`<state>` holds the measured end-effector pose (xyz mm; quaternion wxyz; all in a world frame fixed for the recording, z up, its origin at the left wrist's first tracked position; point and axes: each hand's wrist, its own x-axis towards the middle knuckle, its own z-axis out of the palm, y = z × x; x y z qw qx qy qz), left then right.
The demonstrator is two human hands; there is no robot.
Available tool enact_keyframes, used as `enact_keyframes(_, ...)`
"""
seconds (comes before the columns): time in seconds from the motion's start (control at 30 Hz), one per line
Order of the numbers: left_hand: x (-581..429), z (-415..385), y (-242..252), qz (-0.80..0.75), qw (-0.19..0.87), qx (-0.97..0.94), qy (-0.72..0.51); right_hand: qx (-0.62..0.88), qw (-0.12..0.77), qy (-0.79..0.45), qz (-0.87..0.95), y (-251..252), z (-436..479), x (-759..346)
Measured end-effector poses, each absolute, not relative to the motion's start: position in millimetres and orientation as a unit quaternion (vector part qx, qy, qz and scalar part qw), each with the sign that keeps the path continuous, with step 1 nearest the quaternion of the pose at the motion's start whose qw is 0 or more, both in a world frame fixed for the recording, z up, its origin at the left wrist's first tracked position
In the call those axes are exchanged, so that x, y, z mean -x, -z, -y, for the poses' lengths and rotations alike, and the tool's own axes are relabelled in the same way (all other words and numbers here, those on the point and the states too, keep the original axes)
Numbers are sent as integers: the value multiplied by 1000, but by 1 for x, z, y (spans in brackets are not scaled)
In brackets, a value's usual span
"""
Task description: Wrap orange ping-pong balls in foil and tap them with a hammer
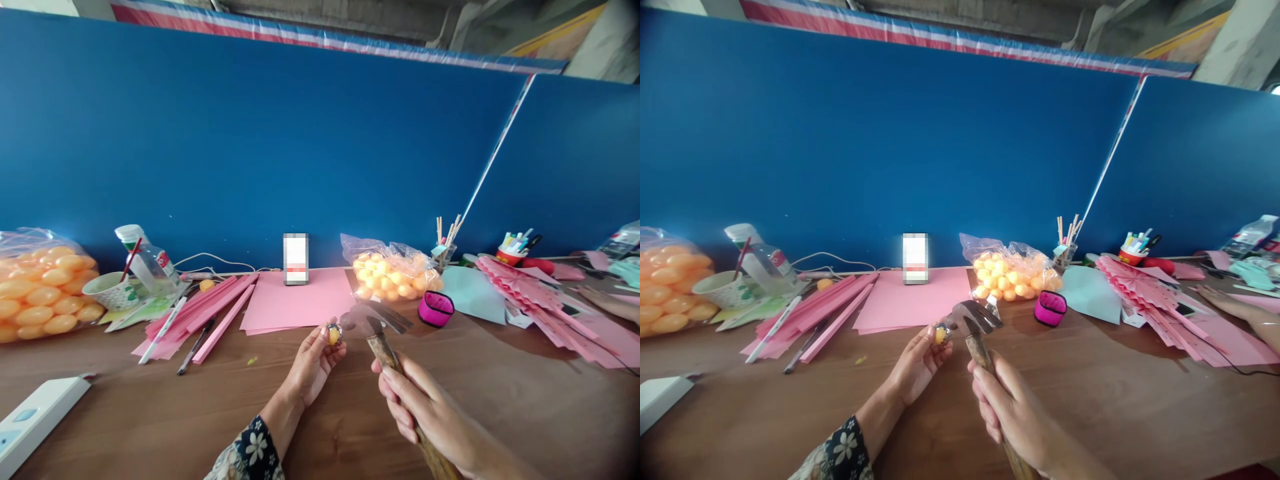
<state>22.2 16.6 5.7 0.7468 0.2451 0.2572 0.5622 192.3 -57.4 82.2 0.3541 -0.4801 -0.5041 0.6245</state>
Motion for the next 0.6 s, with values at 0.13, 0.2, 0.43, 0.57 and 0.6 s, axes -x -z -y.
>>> enact_keyframes(0.13, -23, -16, -7, -241, 748, -267, -557, 479, 345, -629, 506, -79, 56, -190)
enact_keyframes(0.2, -23, -15, -7, -240, 747, -272, -558, 477, 336, -632, 510, -80, 56, -190)
enact_keyframes(0.43, -23, -17, -6, -240, 728, -277, -580, 485, 338, -627, 507, -82, 57, -188)
enact_keyframes(0.57, -24, -17, -7, -234, 728, -280, -581, 485, 335, -625, 512, -82, 56, -189)
enact_keyframes(0.6, -25, -16, -7, -234, 726, -281, -582, 484, 341, -622, 512, -82, 57, -190)
